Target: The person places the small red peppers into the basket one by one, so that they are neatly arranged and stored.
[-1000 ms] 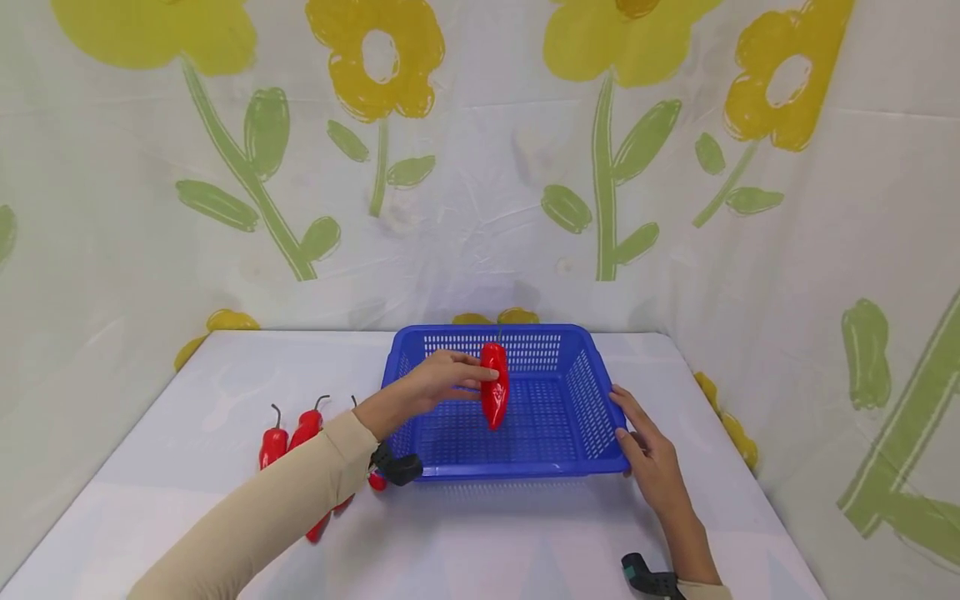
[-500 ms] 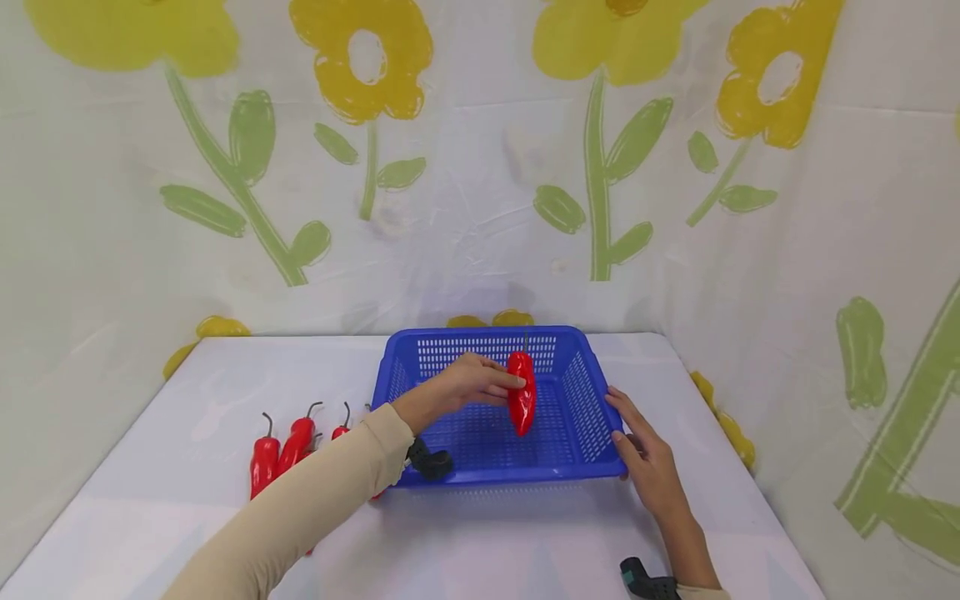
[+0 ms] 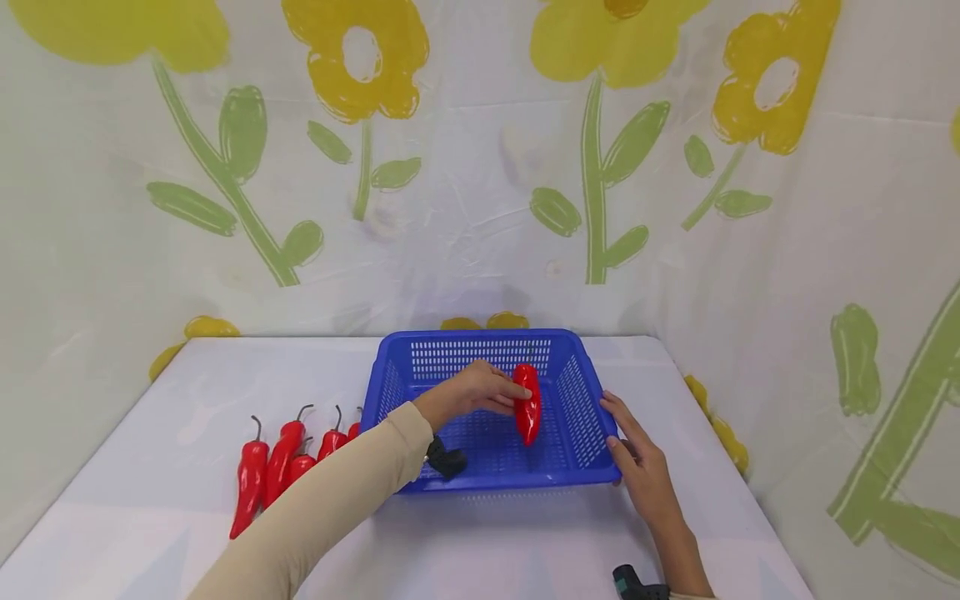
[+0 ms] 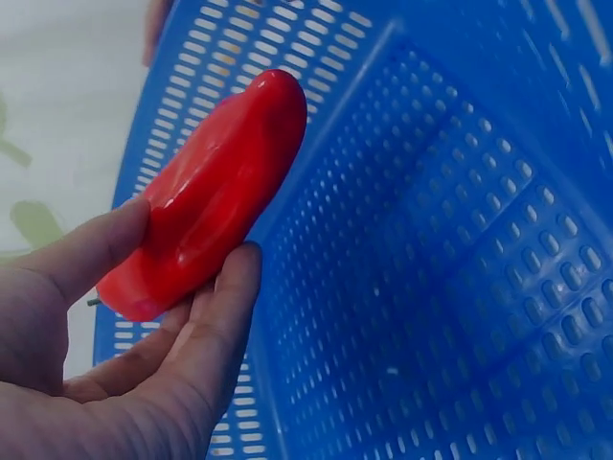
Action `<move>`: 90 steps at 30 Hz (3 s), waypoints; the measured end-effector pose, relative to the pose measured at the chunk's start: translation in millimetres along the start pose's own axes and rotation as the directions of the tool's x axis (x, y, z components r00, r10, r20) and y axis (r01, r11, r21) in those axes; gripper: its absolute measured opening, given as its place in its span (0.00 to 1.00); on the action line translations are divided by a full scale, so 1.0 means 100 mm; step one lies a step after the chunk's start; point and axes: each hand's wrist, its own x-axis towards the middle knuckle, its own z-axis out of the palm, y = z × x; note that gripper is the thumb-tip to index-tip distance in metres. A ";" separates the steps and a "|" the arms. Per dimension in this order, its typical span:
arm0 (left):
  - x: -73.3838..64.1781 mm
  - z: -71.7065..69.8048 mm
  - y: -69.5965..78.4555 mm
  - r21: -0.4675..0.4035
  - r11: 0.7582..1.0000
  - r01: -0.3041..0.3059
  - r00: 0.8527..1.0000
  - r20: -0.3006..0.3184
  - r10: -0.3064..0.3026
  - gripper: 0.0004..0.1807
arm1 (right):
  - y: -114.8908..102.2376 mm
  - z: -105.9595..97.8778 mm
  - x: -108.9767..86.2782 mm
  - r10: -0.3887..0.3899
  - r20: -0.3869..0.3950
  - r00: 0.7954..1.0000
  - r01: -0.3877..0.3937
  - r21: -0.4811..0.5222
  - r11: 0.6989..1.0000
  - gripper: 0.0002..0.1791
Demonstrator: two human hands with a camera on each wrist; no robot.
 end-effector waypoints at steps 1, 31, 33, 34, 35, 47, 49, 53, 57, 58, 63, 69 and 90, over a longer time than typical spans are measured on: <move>0.02 0.01 -0.01 0.005 1.000 0.001 1.000 0.003 -0.002 0.25 | 0.00 0.00 0.00 0.004 0.000 1.000 -0.004 0.002 1.000 0.27; 0.29 0.40 -0.15 0.138 0.990 0.036 0.996 -0.083 -0.025 0.36 | 0.01 0.03 0.01 0.051 0.025 0.998 -0.053 0.070 0.996 0.27; 0.33 0.41 -0.15 0.177 0.984 0.032 0.995 -0.095 -0.015 0.32 | 0.02 0.02 0.00 0.048 0.020 0.999 -0.049 0.072 0.996 0.27; 0.43 0.40 -0.20 0.201 0.979 0.022 0.994 -0.106 0.000 0.31 | 0.01 0.03 0.00 0.049 0.017 0.999 -0.050 0.073 0.996 0.27; 0.44 0.40 -0.20 0.225 0.974 0.021 0.993 -0.116 0.005 0.30 | 0.01 0.03 0.01 0.050 0.012 0.999 -0.051 0.078 0.996 0.27; 0.38 0.44 -0.18 0.326 0.945 0.017 0.988 -0.153 0.035 0.30 | -0.03 0.03 -0.01 0.063 0.006 0.998 -0.064 0.073 0.995 0.27; 0.38 0.44 -0.15 0.372 0.928 0.022 0.986 -0.162 0.041 0.30 | -0.04 0.02 -0.01 0.071 0.003 0.997 -0.071 0.076 0.995 0.27; 0.36 0.40 -0.06 0.433 0.901 0.002 0.978 -0.187 0.088 0.26 | -0.07 0.00 -0.02 0.070 -0.005 0.998 -0.070 0.076 0.995 0.27; 0.29 0.35 0.05 0.395 0.914 -0.093 0.972 -0.163 0.170 0.18 | -0.06 0.00 -0.01 0.046 0.000 0.999 -0.046 0.062 0.997 0.27; 0.26 0.33 0.06 0.374 0.919 -0.126 0.971 -0.146 0.192 0.16 | -0.06 0.00 -0.01 0.039 0.001 0.999 -0.039 0.060 0.997 0.27; 0.07 0.22 0.11 0.354 0.894 -0.275 0.947 -0.064 0.316 0.12 | -0.04 0.02 0.00 0.015 -0.001 1.000 -0.015 0.081 0.997 0.27; -0.12 0.04 0.08 0.302 0.875 -0.379 0.916 -0.014 0.402 0.11 | -0.04 0.02 -0.01 0.013 0.004 1.000 -0.013 0.087 0.996 0.27; -0.77 -0.49 -0.04 -0.078 0.793 -0.604 0.796 -0.083 0.599 0.13 | -0.03 0.01 -0.04 0.103 0.002 0.995 -0.103 0.029 0.994 0.26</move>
